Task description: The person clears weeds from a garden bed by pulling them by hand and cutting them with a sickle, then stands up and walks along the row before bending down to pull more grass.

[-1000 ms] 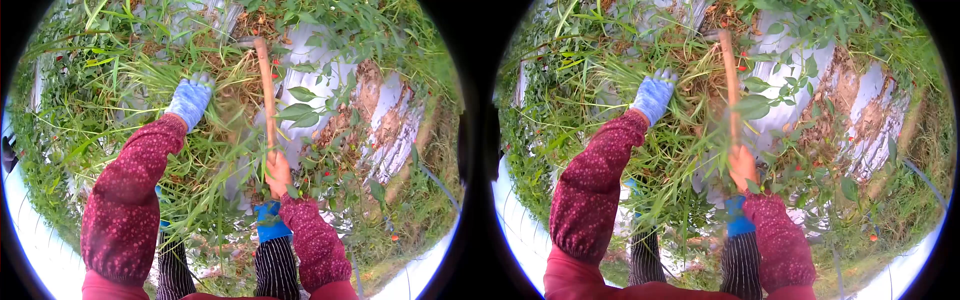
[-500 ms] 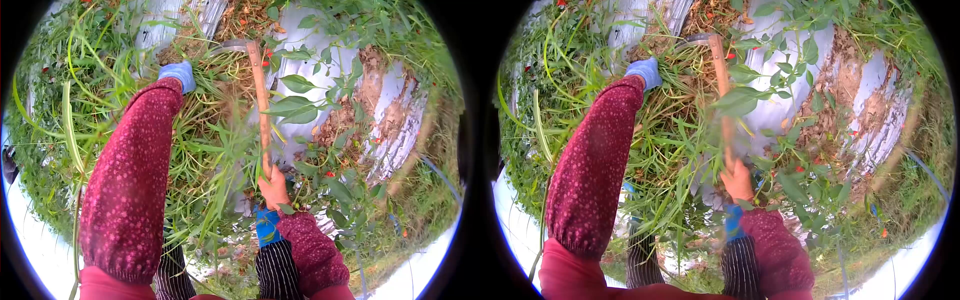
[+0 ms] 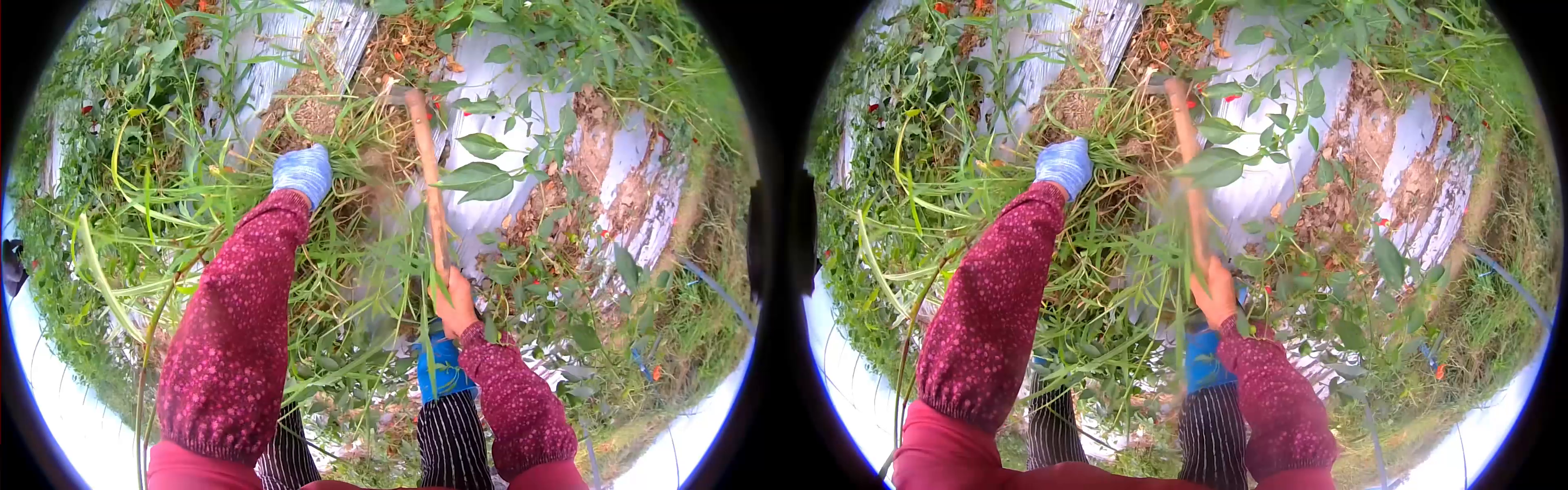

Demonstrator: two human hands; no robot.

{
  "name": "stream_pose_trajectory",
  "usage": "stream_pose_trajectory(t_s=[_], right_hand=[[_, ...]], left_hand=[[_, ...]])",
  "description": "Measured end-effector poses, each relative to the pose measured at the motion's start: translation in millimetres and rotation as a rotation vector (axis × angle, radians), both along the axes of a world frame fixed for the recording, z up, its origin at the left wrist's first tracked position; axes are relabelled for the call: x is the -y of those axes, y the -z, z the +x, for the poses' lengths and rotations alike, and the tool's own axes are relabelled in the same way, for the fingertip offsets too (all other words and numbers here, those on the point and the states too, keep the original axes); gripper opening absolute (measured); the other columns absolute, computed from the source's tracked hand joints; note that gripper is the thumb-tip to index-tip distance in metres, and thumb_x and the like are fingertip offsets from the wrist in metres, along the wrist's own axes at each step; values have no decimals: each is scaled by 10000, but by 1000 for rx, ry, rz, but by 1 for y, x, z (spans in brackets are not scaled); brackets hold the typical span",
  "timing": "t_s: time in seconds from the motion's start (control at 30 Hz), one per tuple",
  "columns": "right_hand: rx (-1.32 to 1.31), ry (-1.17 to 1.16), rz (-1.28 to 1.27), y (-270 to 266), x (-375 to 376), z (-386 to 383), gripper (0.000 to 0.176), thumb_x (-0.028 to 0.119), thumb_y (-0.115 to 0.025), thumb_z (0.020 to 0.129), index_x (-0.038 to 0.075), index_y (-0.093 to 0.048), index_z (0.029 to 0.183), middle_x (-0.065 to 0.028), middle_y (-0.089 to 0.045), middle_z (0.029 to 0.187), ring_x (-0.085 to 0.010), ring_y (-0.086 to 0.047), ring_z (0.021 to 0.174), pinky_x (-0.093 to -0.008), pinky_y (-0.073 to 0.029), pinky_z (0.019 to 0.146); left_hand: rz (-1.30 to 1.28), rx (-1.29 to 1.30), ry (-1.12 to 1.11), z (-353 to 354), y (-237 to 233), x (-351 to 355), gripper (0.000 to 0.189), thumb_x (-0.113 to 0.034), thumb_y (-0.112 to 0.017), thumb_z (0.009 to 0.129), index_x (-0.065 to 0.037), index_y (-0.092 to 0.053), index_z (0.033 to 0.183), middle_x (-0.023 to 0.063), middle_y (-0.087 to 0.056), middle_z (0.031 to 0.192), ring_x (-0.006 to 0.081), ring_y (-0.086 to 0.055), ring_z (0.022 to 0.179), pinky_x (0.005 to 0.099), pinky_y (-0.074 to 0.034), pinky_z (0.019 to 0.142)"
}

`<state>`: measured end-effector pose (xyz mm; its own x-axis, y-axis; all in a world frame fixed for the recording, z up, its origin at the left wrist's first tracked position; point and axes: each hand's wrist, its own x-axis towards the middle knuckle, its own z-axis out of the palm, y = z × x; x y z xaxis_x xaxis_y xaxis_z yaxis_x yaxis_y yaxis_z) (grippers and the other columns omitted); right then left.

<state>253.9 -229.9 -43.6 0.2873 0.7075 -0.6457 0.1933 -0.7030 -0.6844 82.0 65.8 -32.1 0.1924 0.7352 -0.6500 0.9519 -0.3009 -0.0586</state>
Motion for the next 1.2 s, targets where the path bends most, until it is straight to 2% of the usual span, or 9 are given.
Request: stream_pose_trajectory(t_s=[0.13, 0.3, 0.4, 0.57, 0.8, 0.87, 1.03, 1.17, 1.2], right_hand=[[-230, 494, -155, -15, -44, -3, 221, 107, -587, 835, -13, -508, 1003, -120, -600, 764, -241, -587, 686, -362, -487, 673], [-12, 156, -135, -24, 29, 4, 213, 103, -579, 778, -19, -515, 939, -90, -559, 717, -162, -521, 599, -333, -456, 572], [-103, 309, -261, -61, 41, -2, 190, 92, -585, 782, -9, -512, 925, -67, -536, 660, -137, -513, 546, -313, -435, 491], [-153, 453, -224, -85, 21, 2, 134, 77, -562, 810, 7, -503, 907, -39, -533, 656, -90, -481, 497, -279, -407, 438], [124, 258, -116, -81, 36, -17, 121, 80, -561, 825, 19, -462, 859, -7, -495, 642, -87, -469, 527, -284, -408, 468], [82, 328, -237, -86, 56, -24, 224, 130, -599, 793, -8, -512, 946, -122, -604, 709, -202, -582, 615, -344, -474, 599], [120, 42, -301, -108, 76, -17, 234, 158, -571, 782, 11, -518, 956, -219, -594, 807, -336, -609, 729, -366, -481, 645], [136, -40, -212, -103, 78, -19, 232, 162, -584, 778, 12, -515, 941, -192, -595, 766, -335, -601, 688, -375, -478, 627], [101, -12, -247, -100, 80, -17, 210, 124, -574, 794, 14, -524, 965, -130, -564, 745, -224, -552, 670, -336, -459, 607]], left_hand=[[-44, 56, 148, -4, -2, 31, 219, -124, -466, 845, -59, -630, 975, 164, -666, 887, 316, -652, 850, 439, -507, 755], [-245, 106, 359, -28, -40, 87, 176, -128, -460, 861, -91, -558, 1003, 93, -636, 733, 260, -640, 704, 408, -475, 664], [-234, 118, 609, -63, -37, 149, 157, -158, -477, 846, -97, -536, 977, 58, -624, 715, 241, -628, 699, 391, -445, 665], [-461, -13, 591, -78, -51, 185, 226, -169, -465, 845, -118, -530, 1056, 58, -634, 830, 207, -622, 806, 373, -428, 702], [-434, -5, 710, -17, -21, 120, 234, -229, -490, 878, -103, -546, 1067, 65, -624, 842, 202, -614, 816, 314, -449, 621], [-358, -58, 920, 11, -23, 94, 253, -255, -495, 889, -106, -549, 1086, 78, -589, 925, 193, -579, 897, 332, -455, 698], [114, 45, 809, 37, 14, 59, 385, -135, -473, 877, -111, -470, 1261, 99, -493, 1246, 233, -479, 1136, 363, -418, 864], [188, 187, 731, 58, 67, 32, 574, -86, -499, 840, -73, -306, 1381, 117, -359, 1408, 269, -356, 1298, 422, -336, 1022], [110, 147, 687, 65, 66, 27, 613, -93, -518, 827, -66, -285, 1394, 127, -324, 1438, 273, -314, 1333, 426, -315, 1048]])
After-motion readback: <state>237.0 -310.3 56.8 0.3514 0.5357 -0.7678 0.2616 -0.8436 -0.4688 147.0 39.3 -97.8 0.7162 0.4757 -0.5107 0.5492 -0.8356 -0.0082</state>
